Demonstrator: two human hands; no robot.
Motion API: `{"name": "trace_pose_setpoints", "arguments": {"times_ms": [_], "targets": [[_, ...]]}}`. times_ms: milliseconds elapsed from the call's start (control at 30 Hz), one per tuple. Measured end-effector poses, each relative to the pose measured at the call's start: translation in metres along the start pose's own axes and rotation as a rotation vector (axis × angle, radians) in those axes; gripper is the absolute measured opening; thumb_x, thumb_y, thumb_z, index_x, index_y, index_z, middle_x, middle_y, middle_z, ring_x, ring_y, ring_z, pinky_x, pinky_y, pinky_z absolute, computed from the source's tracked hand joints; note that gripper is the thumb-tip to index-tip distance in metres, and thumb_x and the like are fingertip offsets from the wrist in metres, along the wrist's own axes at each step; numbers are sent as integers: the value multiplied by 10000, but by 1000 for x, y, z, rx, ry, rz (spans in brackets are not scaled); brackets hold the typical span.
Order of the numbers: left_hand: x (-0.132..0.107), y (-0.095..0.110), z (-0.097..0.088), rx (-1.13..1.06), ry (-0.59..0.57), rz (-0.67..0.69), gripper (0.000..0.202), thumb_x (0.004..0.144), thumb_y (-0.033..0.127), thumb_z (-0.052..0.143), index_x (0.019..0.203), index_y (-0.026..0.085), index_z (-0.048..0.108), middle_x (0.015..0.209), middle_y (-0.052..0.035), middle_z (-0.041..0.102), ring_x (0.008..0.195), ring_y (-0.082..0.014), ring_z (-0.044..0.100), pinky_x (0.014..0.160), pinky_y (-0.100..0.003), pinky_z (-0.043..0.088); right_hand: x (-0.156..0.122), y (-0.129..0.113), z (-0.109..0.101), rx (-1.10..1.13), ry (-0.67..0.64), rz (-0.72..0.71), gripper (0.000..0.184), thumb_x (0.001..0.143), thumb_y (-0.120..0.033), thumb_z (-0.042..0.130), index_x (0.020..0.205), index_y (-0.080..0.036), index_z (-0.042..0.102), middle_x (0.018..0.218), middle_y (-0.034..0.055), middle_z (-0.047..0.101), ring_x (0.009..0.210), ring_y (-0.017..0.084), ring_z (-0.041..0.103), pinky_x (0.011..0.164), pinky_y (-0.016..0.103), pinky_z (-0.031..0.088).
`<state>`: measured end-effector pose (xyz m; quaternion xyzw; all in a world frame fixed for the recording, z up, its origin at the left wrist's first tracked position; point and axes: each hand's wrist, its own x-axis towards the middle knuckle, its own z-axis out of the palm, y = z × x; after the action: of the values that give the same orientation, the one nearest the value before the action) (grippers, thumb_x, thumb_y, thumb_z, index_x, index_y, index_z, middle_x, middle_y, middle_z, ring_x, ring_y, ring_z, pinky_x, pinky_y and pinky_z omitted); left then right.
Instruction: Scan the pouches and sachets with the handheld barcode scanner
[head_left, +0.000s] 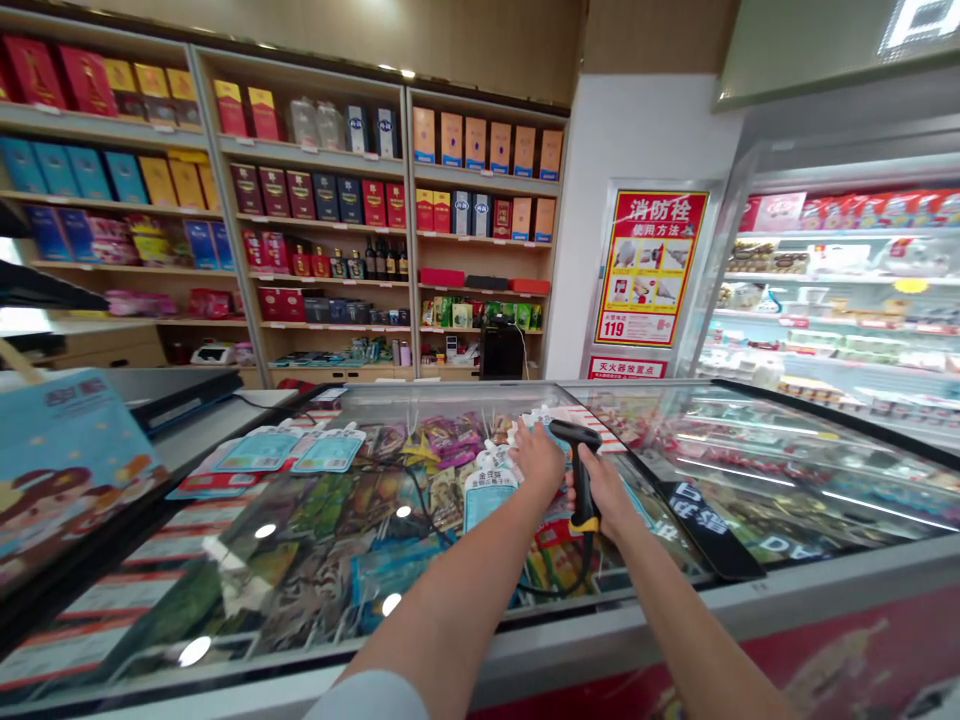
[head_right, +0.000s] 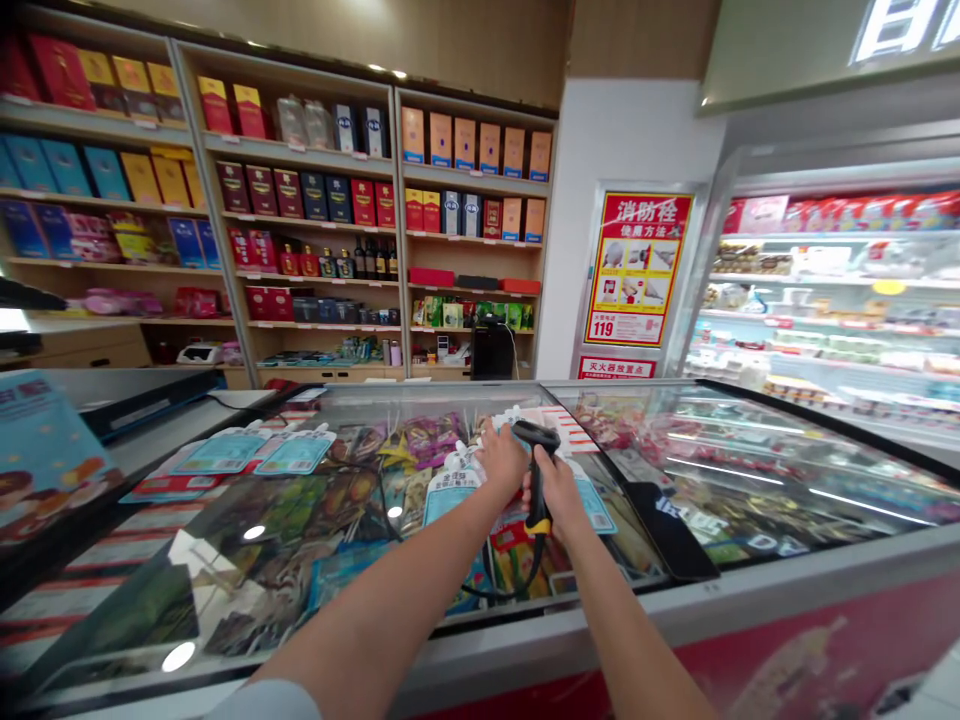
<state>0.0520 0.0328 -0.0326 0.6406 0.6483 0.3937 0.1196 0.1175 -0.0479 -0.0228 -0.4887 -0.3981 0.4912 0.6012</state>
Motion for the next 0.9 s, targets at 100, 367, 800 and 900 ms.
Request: {"name": "trace_pose_setpoints", "arguments": {"times_ms": [100, 367, 800, 900], "targets": [[-3, 5, -3, 55, -36, 22, 340, 805, 189, 438, 1107, 185, 595, 1470, -154, 300, 1283, -314, 361, 964, -479, 338, 3, 6, -3, 14, 19, -21, 407, 754, -567, 586, 864, -182, 509, 529, 3, 613, 378, 145, 559, 299, 229, 385], [5, -25, -28, 40, -16, 47, 389, 814, 229, 461, 1190, 205, 558, 1469, -163, 294, 1303, -330, 343, 1017, -516, 285, 2, 13, 19, 5, -8, 30, 357, 768, -540, 571, 717, -194, 500, 461, -18, 548, 334, 126, 492, 326, 250, 416], [68, -244, -185, 58, 313, -211, 330, 783, 245, 542, 1101, 158, 542, 1334, -201, 448, 1227, -321, 428, 928, -432, 390, 12, 36, 125, -27, -214, 51, 343, 784, -522, 566, 715, -199, 476, 475, -18, 561, 326, 113, 492, 321, 232, 424], [74, -279, -206, -51, 297, -195, 349, 786, 337, 563, 1076, 145, 528, 1202, -183, 546, 1195, -330, 454, 910, -401, 403, 15, 38, 152, -14, -274, 85, 364, 790, -525, 561, 668, -195, 468, 458, -23, 546, 322, 103, 478, 318, 222, 422]]}}
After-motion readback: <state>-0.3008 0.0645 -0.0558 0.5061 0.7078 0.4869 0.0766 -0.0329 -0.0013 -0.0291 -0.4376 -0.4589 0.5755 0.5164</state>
